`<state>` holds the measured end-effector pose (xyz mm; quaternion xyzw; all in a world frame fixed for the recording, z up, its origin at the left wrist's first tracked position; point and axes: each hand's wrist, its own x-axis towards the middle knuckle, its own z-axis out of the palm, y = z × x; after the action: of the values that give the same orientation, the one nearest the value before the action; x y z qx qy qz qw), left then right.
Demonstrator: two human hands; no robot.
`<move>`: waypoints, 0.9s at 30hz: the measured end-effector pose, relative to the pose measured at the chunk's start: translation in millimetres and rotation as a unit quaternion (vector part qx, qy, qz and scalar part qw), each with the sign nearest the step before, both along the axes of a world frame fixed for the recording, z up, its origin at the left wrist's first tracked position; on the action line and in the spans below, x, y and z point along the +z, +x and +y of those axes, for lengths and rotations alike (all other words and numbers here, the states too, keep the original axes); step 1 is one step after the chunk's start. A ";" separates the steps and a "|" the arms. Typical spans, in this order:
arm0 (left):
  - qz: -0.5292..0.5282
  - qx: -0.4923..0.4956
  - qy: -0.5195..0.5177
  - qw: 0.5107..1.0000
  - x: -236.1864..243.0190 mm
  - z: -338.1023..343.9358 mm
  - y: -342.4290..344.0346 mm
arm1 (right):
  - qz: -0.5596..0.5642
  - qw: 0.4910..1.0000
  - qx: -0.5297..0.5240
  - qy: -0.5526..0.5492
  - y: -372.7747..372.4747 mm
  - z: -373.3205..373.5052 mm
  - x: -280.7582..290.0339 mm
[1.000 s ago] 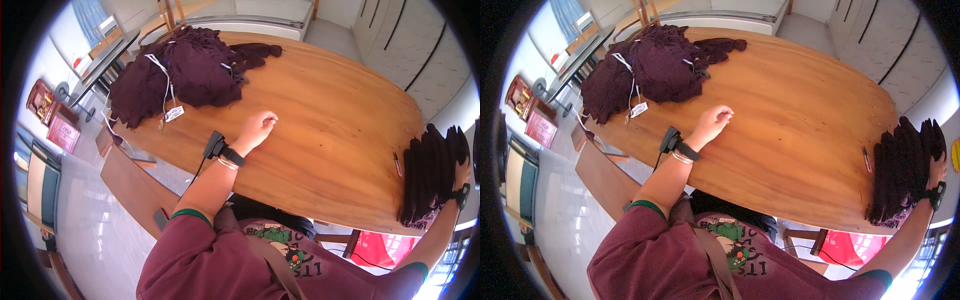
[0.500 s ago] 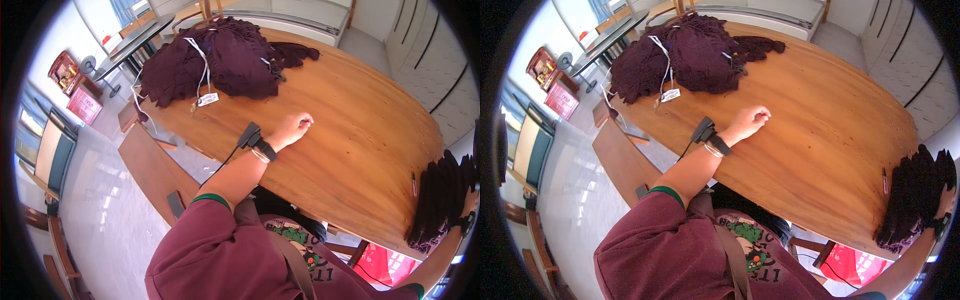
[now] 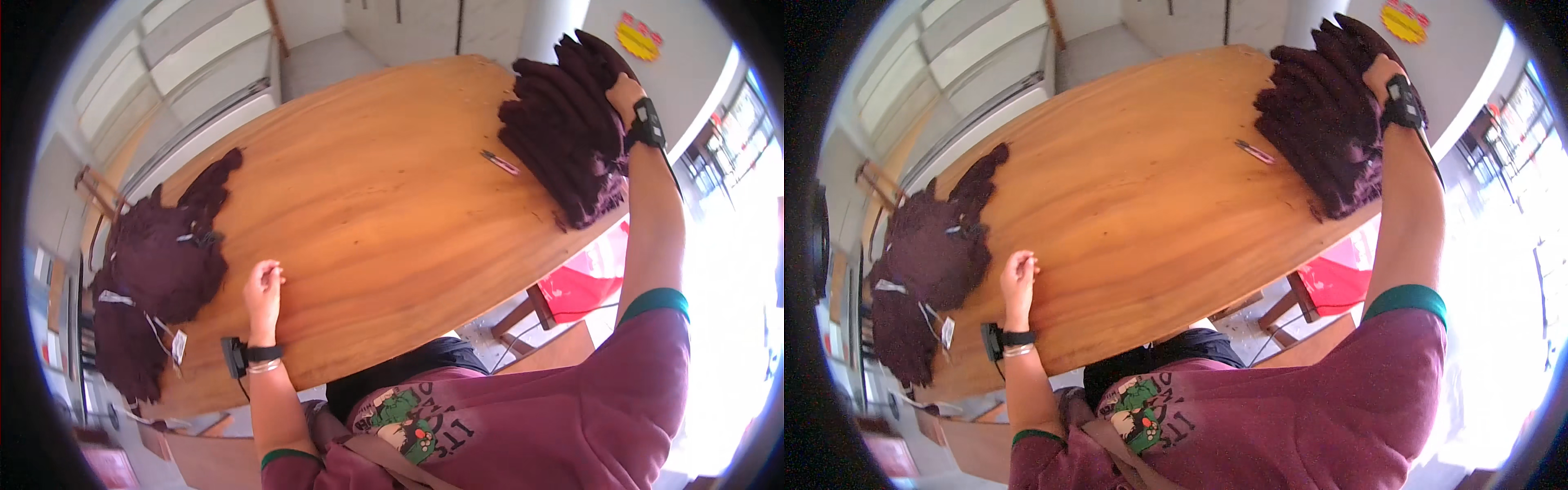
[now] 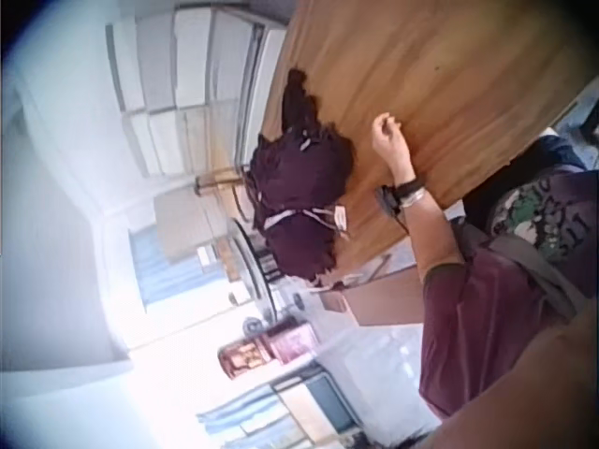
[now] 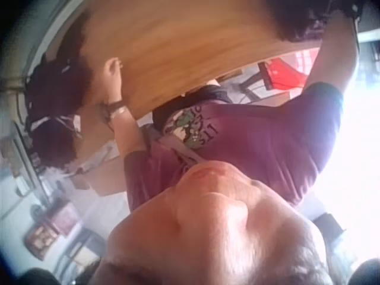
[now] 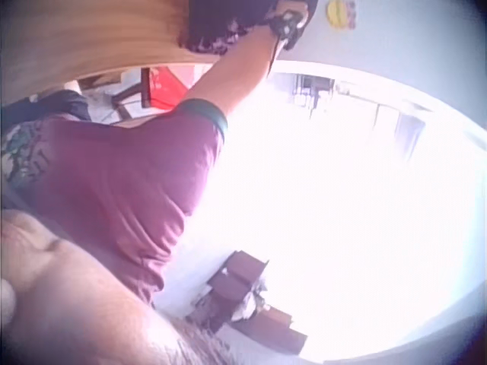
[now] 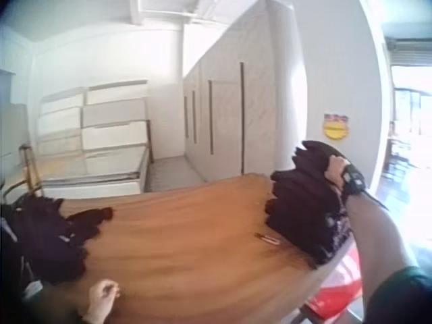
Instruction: Sorting and inspecting a pile of garments on a table.
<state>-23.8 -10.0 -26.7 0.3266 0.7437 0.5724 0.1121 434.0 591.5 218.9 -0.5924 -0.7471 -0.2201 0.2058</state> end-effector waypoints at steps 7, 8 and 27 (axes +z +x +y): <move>-0.014 -0.017 -0.011 1.000 -5.5 5.7 -2.2 | 0.068 0.993 -0.093 0.006 44.6 15.6 -29.6; -0.015 -0.021 -0.010 1.000 -6.3 6.1 -2.4 | 0.067 0.993 -0.097 0.008 44.3 19.1 -32.6; 0.020 0.001 0.016 1.000 21.2 1.1 14.5 | -0.036 0.991 -0.079 0.102 11.9 -28.8 9.6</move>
<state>-9.2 -9.0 -5.5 0.3392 0.7367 0.5778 0.0914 445.9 562.7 228.5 -0.6176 -0.6784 -0.3317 0.2201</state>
